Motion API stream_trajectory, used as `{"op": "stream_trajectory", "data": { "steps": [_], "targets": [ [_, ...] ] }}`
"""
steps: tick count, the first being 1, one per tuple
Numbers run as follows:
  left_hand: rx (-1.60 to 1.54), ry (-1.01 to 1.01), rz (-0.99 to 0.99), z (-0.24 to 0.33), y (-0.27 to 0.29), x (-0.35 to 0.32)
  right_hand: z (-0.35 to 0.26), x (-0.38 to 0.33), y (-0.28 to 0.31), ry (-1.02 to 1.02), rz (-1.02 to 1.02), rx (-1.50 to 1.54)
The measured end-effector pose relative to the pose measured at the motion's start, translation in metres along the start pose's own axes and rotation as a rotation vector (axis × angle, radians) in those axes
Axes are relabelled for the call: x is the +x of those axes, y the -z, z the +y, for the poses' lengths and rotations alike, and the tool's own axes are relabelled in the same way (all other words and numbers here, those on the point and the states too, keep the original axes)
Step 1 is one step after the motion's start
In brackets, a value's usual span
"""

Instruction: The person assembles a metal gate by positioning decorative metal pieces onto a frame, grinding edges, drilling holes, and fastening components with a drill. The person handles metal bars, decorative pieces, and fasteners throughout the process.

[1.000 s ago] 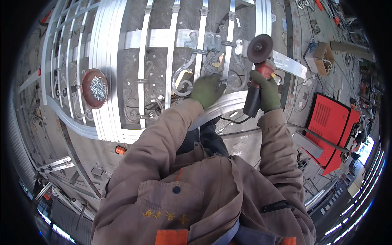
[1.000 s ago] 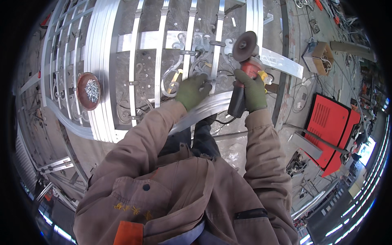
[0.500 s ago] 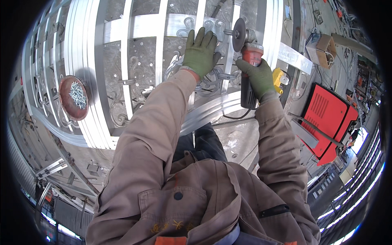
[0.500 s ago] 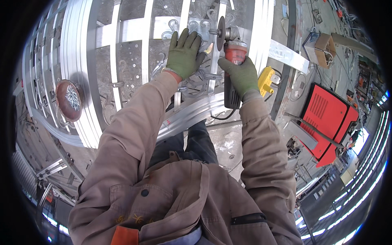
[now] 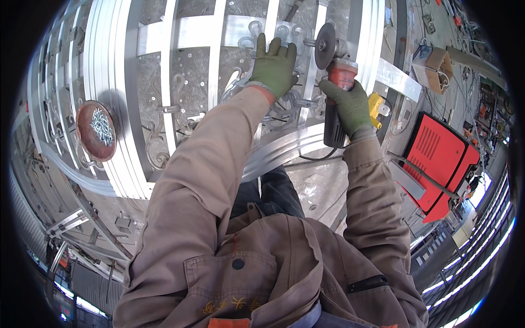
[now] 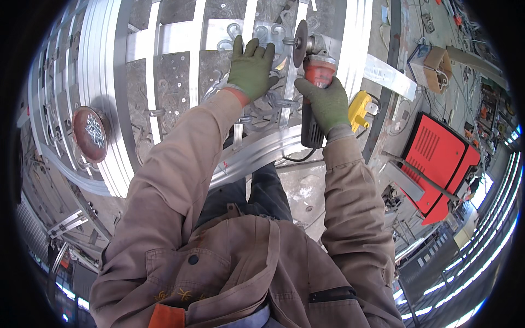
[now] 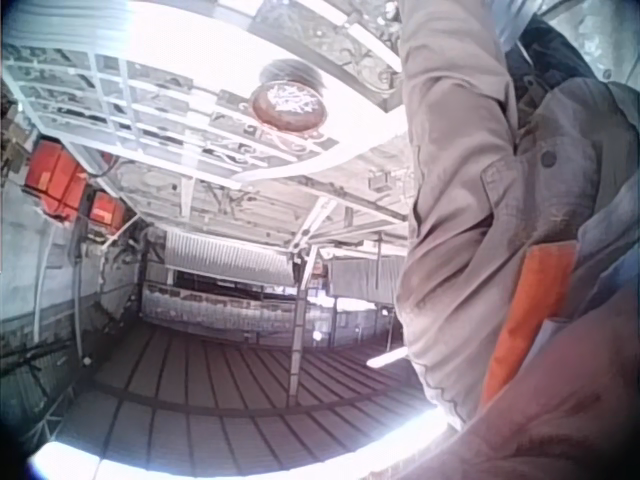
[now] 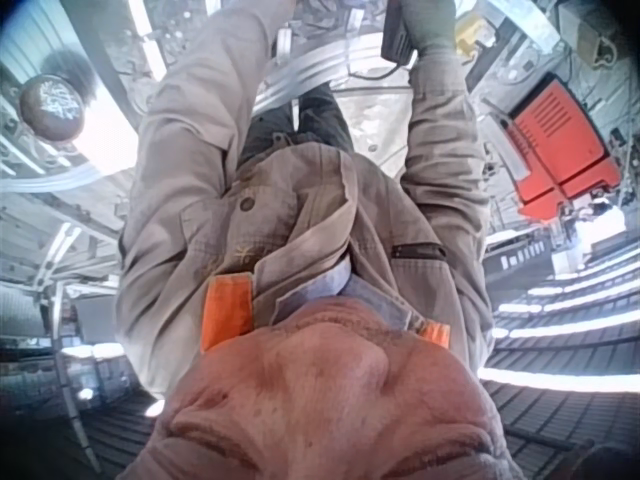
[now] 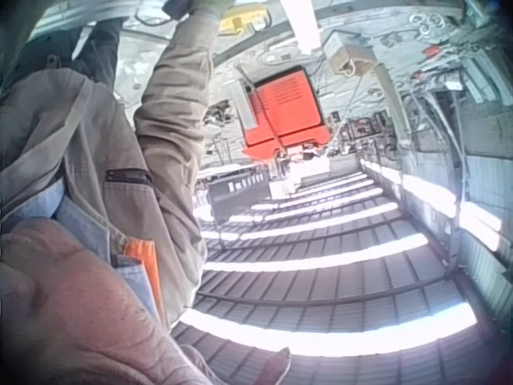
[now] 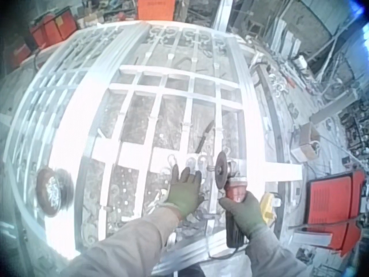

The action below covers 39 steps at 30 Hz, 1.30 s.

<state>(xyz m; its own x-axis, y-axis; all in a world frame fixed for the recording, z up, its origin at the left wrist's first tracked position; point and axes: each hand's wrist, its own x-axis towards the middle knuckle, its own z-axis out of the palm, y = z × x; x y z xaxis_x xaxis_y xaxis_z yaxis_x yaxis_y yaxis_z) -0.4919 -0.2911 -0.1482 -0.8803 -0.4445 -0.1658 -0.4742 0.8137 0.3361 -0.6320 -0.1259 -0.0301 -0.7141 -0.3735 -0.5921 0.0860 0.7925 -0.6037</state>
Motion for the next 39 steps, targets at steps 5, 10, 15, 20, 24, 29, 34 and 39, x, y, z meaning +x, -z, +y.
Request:
{"op": "stream_trajectory", "data": {
  "steps": [5, 10, 15, 20, 24, 29, 34, 39],
  "targets": [
    [0.068, 0.039, -0.116, 0.010, 0.001, 0.019, 0.003, -0.026, 0.017, -0.034, 0.007, 0.139],
    [0.053, 0.059, -0.090, 0.010, 0.005, 0.011, 0.016, -0.063, 0.051, 0.006, 0.066, 0.202],
    [0.112, 0.072, -0.141, 0.021, 0.040, 0.015, 0.032, -0.100, 0.074, -0.032, 0.122, 0.297],
    [-0.095, 0.106, -0.068, 0.016, 0.021, 0.033, 0.059, -0.128, 0.084, 0.032, 0.186, 0.410],
    [-0.499, 0.252, 0.103, 0.005, 0.021, 0.020, 0.068, -0.148, 0.097, -0.110, 0.162, 0.439],
    [-0.771, 0.343, -0.041, -0.007, 0.038, -0.052, 0.077, -0.175, 0.106, -0.124, 0.166, 0.519],
    [-0.606, 0.396, -0.148, -0.001, 0.005, -0.138, 0.083, -0.177, 0.084, -0.080, 0.045, 0.423],
    [-0.521, 0.338, -0.177, 0.022, 0.009, -0.149, 0.068, -0.168, 0.044, -0.012, -0.044, 0.298]
  ]
}}
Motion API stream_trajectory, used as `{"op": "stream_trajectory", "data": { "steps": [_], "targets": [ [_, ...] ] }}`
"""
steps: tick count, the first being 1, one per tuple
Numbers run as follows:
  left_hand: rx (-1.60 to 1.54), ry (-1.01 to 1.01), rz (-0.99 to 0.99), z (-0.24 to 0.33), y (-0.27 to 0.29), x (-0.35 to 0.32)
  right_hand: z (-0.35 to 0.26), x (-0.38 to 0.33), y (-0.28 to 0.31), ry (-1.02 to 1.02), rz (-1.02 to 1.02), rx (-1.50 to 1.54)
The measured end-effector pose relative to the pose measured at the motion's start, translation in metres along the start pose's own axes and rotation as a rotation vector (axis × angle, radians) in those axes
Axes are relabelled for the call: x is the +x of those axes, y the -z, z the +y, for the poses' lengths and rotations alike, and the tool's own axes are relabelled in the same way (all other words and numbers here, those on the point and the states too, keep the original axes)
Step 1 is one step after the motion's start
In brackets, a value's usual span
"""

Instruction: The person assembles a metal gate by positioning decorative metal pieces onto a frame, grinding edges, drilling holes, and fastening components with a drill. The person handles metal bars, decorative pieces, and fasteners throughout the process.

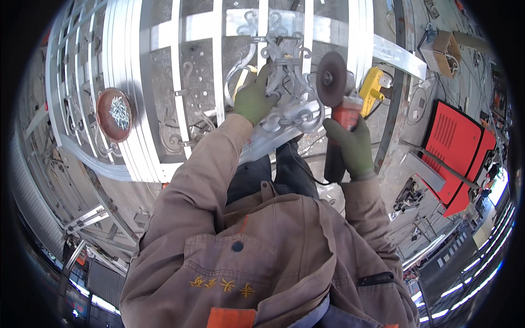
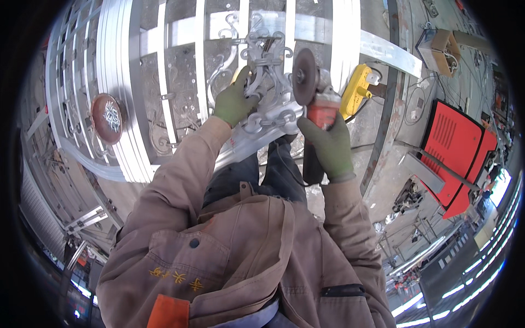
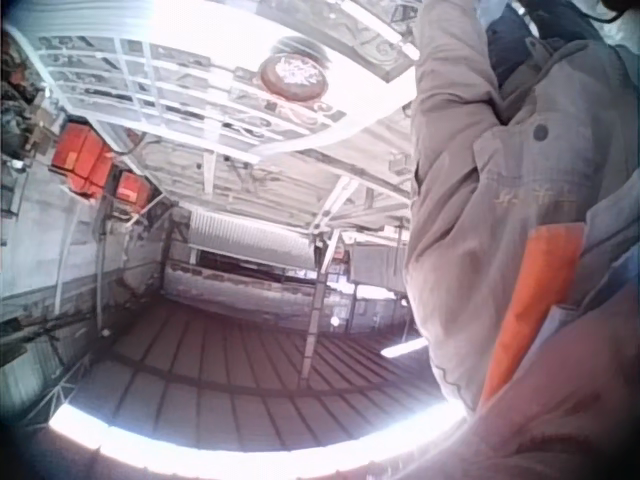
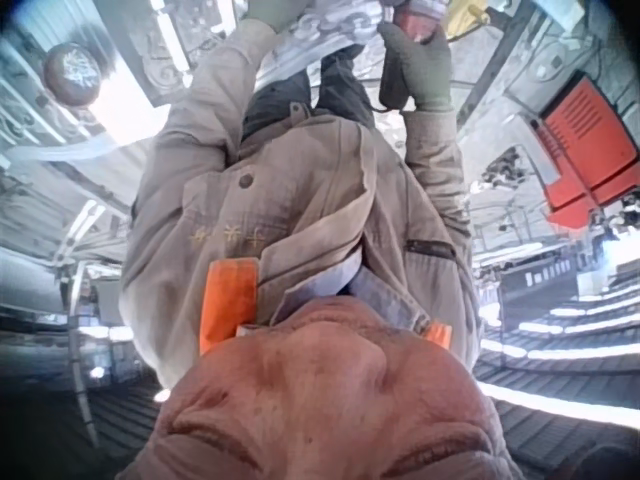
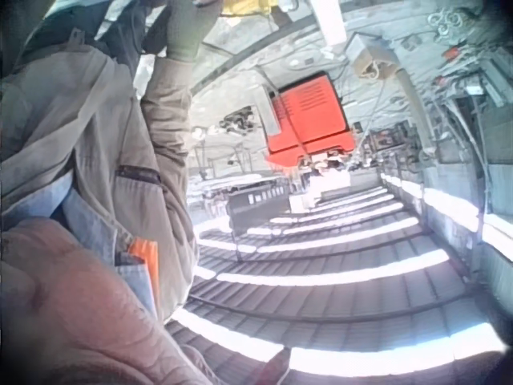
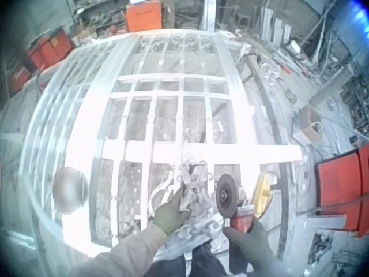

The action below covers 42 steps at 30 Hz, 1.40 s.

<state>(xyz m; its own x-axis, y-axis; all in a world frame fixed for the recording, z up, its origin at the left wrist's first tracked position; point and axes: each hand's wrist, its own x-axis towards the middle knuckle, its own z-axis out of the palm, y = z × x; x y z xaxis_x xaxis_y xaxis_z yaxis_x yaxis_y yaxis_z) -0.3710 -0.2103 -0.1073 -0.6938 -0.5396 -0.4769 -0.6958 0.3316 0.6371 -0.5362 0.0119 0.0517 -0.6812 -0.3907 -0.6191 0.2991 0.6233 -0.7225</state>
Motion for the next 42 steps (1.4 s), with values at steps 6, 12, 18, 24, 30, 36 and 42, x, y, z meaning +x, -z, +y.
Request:
{"op": "stream_trajectory", "data": {
  "steps": [6, 12, 18, 24, 30, 36, 42],
  "targets": [
    [0.071, 0.000, -0.081, -0.010, -0.004, 0.010, -0.003, 0.023, -0.046, 0.001, -0.069, -0.264],
    [0.101, 0.039, -0.093, -0.006, -0.003, 0.010, 0.003, 0.041, -0.066, -0.005, -0.066, -0.324],
    [0.149, 0.019, -0.094, -0.008, -0.005, 0.010, 0.001, 0.050, -0.071, -0.031, -0.041, -0.336],
    [0.154, 0.014, -0.117, -0.010, -0.005, 0.012, 0.000, 0.056, -0.073, -0.028, -0.030, -0.401],
    [0.090, 0.013, -0.080, -0.020, -0.015, 0.016, -0.001, 0.056, -0.074, 0.000, -0.028, -0.423],
    [0.096, 0.012, -0.093, -0.017, -0.012, 0.015, 0.002, 0.057, -0.073, 0.012, -0.033, -0.399],
    [0.084, -0.025, -0.067, -0.025, -0.019, 0.016, 0.004, 0.059, -0.075, 0.011, -0.037, -0.376]
  ]
}}
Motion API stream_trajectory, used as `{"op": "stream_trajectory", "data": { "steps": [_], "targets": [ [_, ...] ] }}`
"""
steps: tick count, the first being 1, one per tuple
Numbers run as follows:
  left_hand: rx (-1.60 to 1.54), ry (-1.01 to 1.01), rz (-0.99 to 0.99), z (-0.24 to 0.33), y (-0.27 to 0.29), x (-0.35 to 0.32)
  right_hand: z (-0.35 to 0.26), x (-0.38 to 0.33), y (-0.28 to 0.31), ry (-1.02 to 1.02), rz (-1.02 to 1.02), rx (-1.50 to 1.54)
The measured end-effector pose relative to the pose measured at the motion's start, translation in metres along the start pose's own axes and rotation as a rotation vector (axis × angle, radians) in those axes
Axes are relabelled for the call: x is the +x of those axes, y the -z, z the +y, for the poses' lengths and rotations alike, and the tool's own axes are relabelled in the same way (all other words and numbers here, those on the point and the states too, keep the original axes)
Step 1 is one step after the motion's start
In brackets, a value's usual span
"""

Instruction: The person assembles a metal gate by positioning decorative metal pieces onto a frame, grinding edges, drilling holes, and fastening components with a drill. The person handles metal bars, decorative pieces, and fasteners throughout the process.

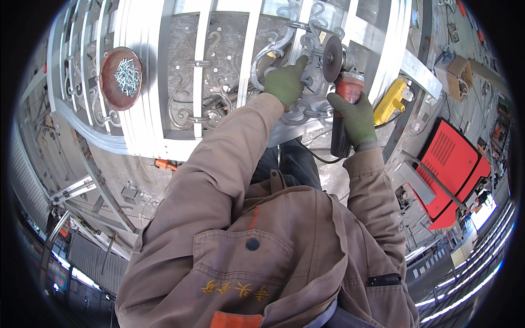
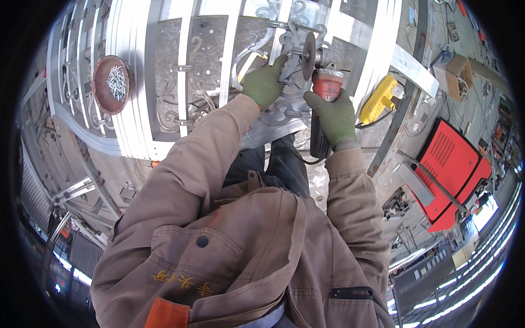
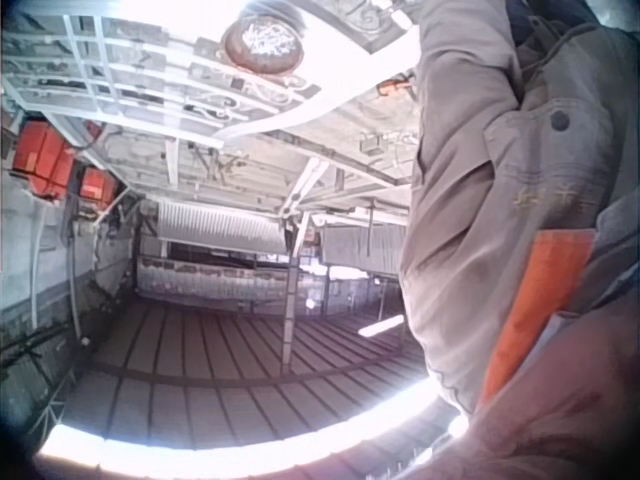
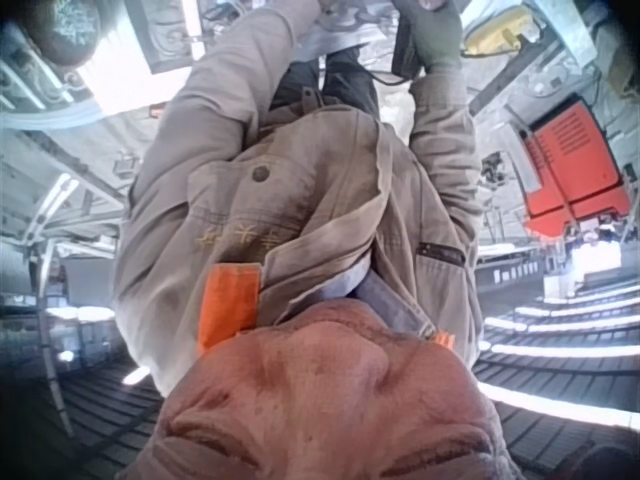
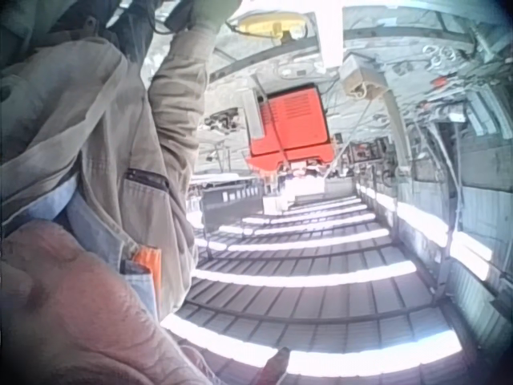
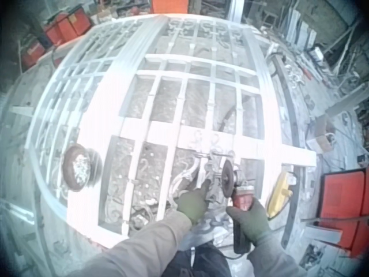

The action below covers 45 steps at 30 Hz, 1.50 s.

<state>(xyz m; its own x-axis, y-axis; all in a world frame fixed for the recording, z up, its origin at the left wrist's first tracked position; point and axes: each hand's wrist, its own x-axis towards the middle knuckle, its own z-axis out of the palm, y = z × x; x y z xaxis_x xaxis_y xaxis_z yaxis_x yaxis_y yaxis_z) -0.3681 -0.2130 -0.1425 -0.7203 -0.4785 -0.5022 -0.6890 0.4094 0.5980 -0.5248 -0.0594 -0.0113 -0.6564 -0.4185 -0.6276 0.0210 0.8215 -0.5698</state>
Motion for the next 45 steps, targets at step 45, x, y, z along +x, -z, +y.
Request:
{"op": "stream_trajectory", "data": {
  "steps": [45],
  "targets": [
    [-0.040, -0.036, 0.066, 0.004, 0.002, -0.007, -0.010, 0.021, 0.000, -0.013, -0.012, 0.027]
  ]
}}
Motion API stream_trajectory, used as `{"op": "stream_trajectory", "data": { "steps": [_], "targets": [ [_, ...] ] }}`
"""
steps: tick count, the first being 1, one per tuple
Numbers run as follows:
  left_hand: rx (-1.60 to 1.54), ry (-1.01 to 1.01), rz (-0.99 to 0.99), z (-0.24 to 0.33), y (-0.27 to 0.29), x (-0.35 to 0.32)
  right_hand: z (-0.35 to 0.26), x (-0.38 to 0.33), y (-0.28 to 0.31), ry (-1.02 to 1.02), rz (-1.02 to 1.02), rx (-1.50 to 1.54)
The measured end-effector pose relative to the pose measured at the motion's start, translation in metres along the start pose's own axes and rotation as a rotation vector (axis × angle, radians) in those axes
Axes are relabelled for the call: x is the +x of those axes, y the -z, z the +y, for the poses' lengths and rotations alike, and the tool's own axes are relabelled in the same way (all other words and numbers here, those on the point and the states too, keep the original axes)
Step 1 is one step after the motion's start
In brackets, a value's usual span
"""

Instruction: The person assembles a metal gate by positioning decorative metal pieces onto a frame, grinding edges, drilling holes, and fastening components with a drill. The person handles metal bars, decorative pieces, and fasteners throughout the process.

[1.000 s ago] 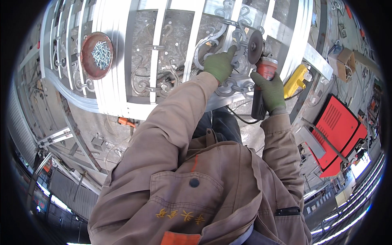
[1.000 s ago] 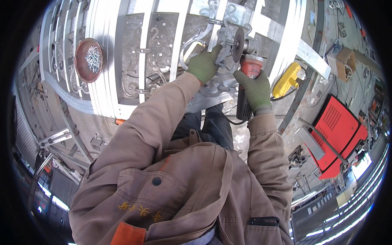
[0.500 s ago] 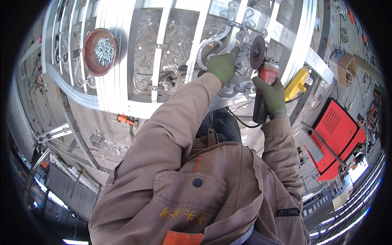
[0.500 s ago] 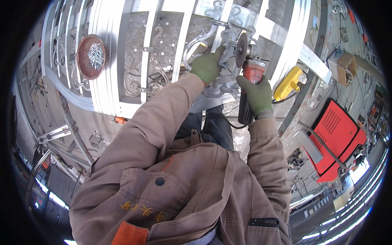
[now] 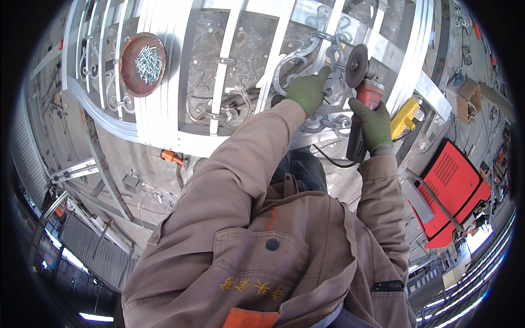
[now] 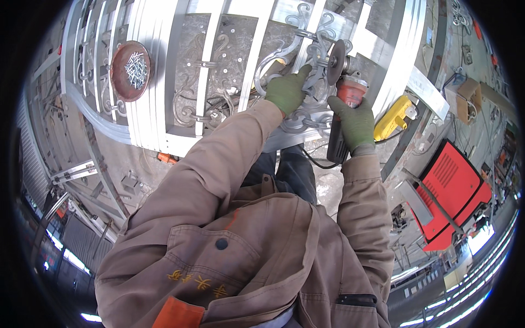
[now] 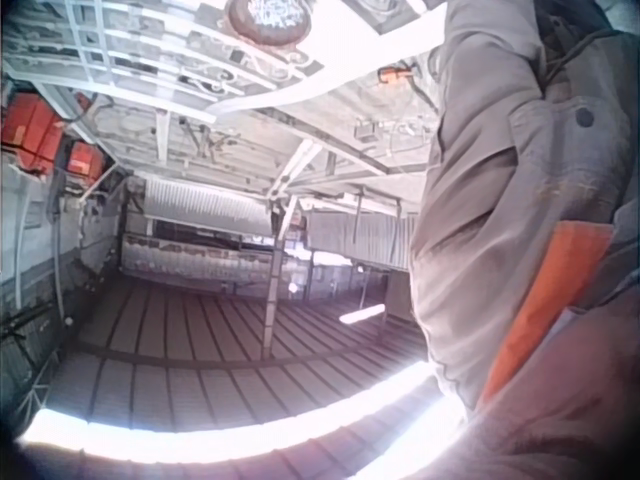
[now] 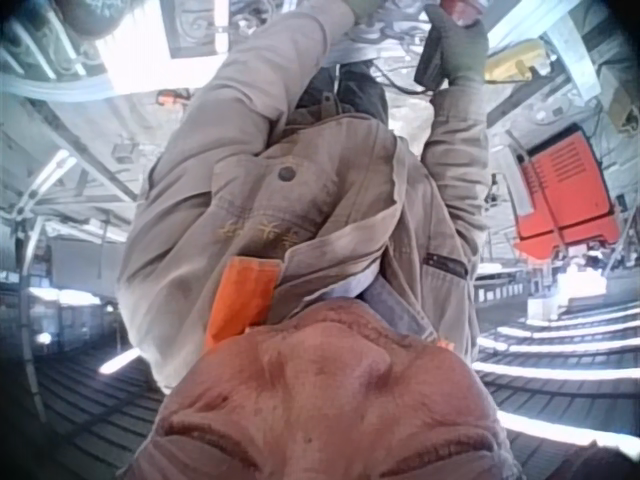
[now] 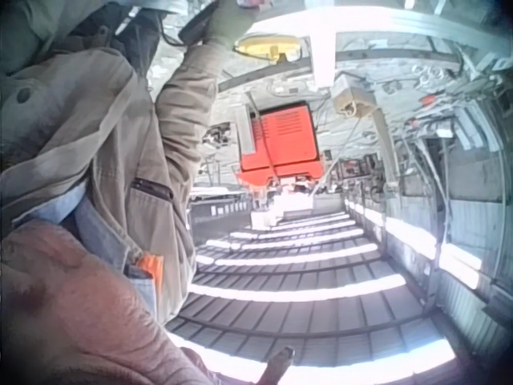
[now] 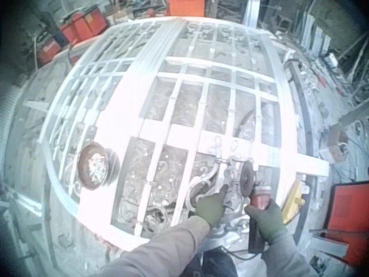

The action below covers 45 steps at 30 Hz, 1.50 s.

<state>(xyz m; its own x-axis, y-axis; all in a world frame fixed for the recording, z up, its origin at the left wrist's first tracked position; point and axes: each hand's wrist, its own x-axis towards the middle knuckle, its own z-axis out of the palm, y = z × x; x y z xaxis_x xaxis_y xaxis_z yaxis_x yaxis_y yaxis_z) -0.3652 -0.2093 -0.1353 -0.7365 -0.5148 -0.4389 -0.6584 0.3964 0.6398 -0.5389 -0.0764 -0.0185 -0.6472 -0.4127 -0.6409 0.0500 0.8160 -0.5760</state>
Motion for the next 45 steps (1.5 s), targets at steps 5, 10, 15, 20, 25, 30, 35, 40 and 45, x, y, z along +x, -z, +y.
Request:
{"op": "stream_trajectory", "data": {
  "steps": [5, 10, 15, 20, 25, 30, 35, 40, 45],
  "targets": [
    [0.016, 0.015, -0.017, 0.001, 0.001, 0.001, 0.003, -0.004, 0.003, -0.003, -0.014, -0.029],
    [0.044, 0.029, -0.045, 0.005, 0.006, 0.000, 0.010, -0.003, 0.007, 0.015, -0.016, -0.092],
    [0.042, 0.023, -0.044, 0.005, 0.007, -0.002, 0.001, 0.000, 0.004, 0.024, -0.011, -0.068],
    [0.035, 0.031, -0.057, 0.005, 0.009, -0.001, -0.011, 0.000, 0.001, -0.004, -0.004, -0.028],
    [0.033, 0.028, -0.047, 0.003, 0.006, 0.000, -0.015, 0.000, 0.001, -0.025, -0.024, -0.025],
    [0.038, 0.028, -0.037, 0.004, 0.005, 0.000, -0.003, 0.000, 0.004, 0.004, -0.026, -0.048],
    [0.030, 0.023, -0.037, 0.004, 0.006, -0.001, 0.002, -0.003, 0.004, -0.021, -0.014, -0.053],
    [0.044, 0.008, -0.020, 0.001, 0.003, -0.001, -0.011, 0.001, 0.004, 0.010, -0.018, -0.096],
    [0.029, 0.035, -0.067, 0.004, 0.006, 0.000, -0.023, 0.002, 0.003, -0.028, -0.024, -0.076]
  ]
}}
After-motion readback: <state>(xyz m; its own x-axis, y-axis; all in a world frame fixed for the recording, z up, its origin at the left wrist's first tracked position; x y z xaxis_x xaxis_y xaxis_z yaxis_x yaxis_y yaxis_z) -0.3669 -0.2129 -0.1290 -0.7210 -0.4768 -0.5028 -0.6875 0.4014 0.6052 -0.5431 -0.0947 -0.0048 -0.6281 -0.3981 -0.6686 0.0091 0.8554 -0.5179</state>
